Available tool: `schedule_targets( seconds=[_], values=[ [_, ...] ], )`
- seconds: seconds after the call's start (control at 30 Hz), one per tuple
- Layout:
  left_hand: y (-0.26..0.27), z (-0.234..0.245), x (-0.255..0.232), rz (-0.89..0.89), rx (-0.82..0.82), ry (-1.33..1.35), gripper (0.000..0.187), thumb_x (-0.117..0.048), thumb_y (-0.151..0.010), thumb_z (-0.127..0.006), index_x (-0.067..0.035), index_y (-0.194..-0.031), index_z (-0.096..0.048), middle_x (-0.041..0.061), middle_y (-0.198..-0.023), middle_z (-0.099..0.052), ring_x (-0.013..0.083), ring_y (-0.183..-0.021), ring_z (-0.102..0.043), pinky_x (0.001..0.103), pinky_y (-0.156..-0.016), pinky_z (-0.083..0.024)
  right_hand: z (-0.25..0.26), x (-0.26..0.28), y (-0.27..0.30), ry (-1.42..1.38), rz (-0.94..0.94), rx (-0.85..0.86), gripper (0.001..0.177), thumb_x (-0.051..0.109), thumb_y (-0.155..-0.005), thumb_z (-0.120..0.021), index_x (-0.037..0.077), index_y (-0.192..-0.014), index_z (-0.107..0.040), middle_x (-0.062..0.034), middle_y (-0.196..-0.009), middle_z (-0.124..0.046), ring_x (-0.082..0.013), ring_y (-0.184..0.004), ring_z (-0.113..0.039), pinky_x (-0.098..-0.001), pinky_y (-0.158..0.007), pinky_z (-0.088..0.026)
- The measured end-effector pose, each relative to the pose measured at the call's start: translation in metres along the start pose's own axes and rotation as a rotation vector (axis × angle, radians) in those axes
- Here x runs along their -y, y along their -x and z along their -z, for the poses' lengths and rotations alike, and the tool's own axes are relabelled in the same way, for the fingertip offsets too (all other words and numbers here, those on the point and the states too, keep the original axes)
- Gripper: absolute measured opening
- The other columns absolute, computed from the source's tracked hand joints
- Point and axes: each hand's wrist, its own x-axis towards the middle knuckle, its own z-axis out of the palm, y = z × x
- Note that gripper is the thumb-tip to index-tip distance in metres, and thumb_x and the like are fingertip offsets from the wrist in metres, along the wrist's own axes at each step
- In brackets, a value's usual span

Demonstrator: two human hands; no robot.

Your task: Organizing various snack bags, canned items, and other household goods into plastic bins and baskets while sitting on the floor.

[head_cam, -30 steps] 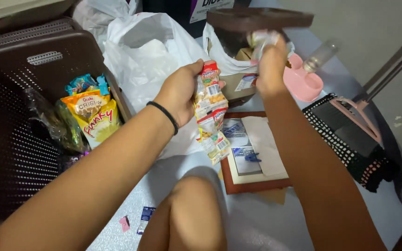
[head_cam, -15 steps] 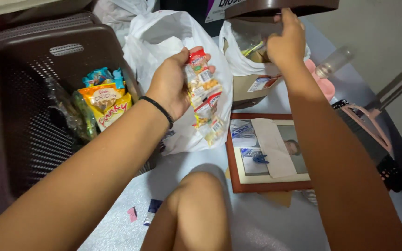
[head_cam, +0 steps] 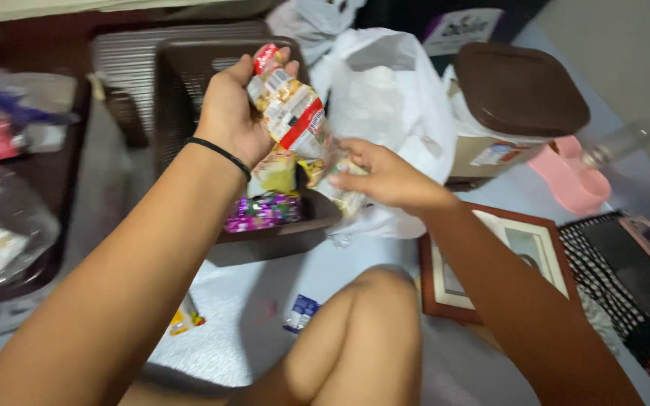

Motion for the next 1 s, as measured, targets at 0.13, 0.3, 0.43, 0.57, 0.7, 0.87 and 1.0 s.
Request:
schedule_targets(
  seconds=[0.13, 0.3, 0.43, 0.57, 0.7, 0.87, 1.0],
  values=[
    [0.013, 0.043, -0.039, -0.186, -0.036, -0.172, 0.034, -0.025, -0.104, -0.043, 0.001, -0.12, -0.06, 0.016, -0.116, -0.072, 0.0303, -0.106, -0.069, 0.047, -0.097, -0.055, -0.031, 0.009, -0.032, -0.12, -0.053, 0.004, 0.04, 0.006, -0.09, -0.063, 0.003, -0.13, -0.065, -0.0041, -0.116, -0.074, -0.012, -0.103, -0.067, -0.027, -0.091, -0.052],
    [0.048, 0.094, -0.046, -1.059, -0.409, -1.397, 0.052, -0.027, -0.089, -0.067, -0.011, -0.137, -0.054, 0.016, -0.133, -0.058, 0.031, -0.122, -0.056, 0.044, -0.104, -0.047, -0.051, 0.028, -0.041, 0.003, -0.166, 0.12, 0.03, 0.019, -0.098, -0.056, 0.003, -0.122, -0.066, -0.0024, -0.105, -0.075, -0.0097, -0.091, -0.067, -0.0272, -0.079, -0.054],
    [0.072, 0.091, -0.036, -0.769, 0.369, -1.786, 0.027, -0.035, -0.102, -0.06, -0.019, -0.124, -0.067, 0.006, -0.125, -0.07, 0.0276, -0.118, -0.062, 0.045, -0.108, -0.041, -0.078, 0.055, -0.039, 0.279, -0.09, 0.178, 0.028, 0.028, -0.102, -0.055, 0.006, -0.114, -0.069, -0.0002, -0.085, -0.073, -0.0064, -0.072, -0.063, -0.0274, -0.064, -0.054],
    [0.082, 0.071, -0.025, -0.429, 0.547, -1.879, 0.027, -0.036, -0.104, -0.051, -0.018, -0.12, -0.064, 0.006, -0.106, -0.071, 0.027, -0.111, -0.062, 0.058, -0.107, -0.016, -0.084, 0.084, -0.031, 0.461, -0.266, 0.138, 0.028, 0.031, -0.102, -0.052, 0.009, -0.104, -0.068, -0.0045, -0.065, -0.06, -0.0125, -0.049, -0.053, -0.0326, -0.044, -0.045],
    [0.097, 0.05, -0.029, -0.149, 0.451, -1.731, 0.024, -0.034, -0.102, -0.05, -0.011, -0.103, -0.057, 0.005, -0.09, -0.06, 0.0267, -0.081, -0.063, 0.048, -0.072, -0.054, -0.077, 0.084, -0.021, 0.47, -0.295, 0.121, 0.032, 0.033, -0.104, -0.05, 0.007, -0.098, -0.066, -0.0052, -0.061, -0.054, -0.0127, -0.046, -0.051, -0.0318, -0.042, -0.046],
    [0.097, 0.046, -0.017, -0.064, 0.525, -1.461, 0.023, -0.032, -0.109, -0.047, -0.011, -0.105, -0.055, 0.003, -0.073, -0.054, 0.0124, -0.06, -0.051, 0.031, -0.053, -0.046, -0.065, 0.064, -0.013, 0.461, -0.022, 0.084, 0.028, 0.03, -0.105, -0.051, 0.007, -0.1, -0.066, 0.0001, -0.067, -0.056, -0.0055, -0.061, -0.048, -0.0234, -0.054, -0.045],
    [0.09, 0.055, -0.012, -0.094, 0.557, -1.471, 0.025, -0.031, -0.109, -0.046, -0.01, -0.1, -0.056, -0.001, -0.067, -0.052, 0.0075, -0.054, -0.049, 0.028, -0.048, -0.043, -0.064, 0.051, -0.005, 0.208, -0.061, 0.055, 0.027, 0.026, -0.106, -0.051, 0.004, -0.102, -0.067, 0.0022, -0.069, -0.051, -0.0068, -0.062, -0.044, -0.027, -0.053, -0.038]
  ],
)
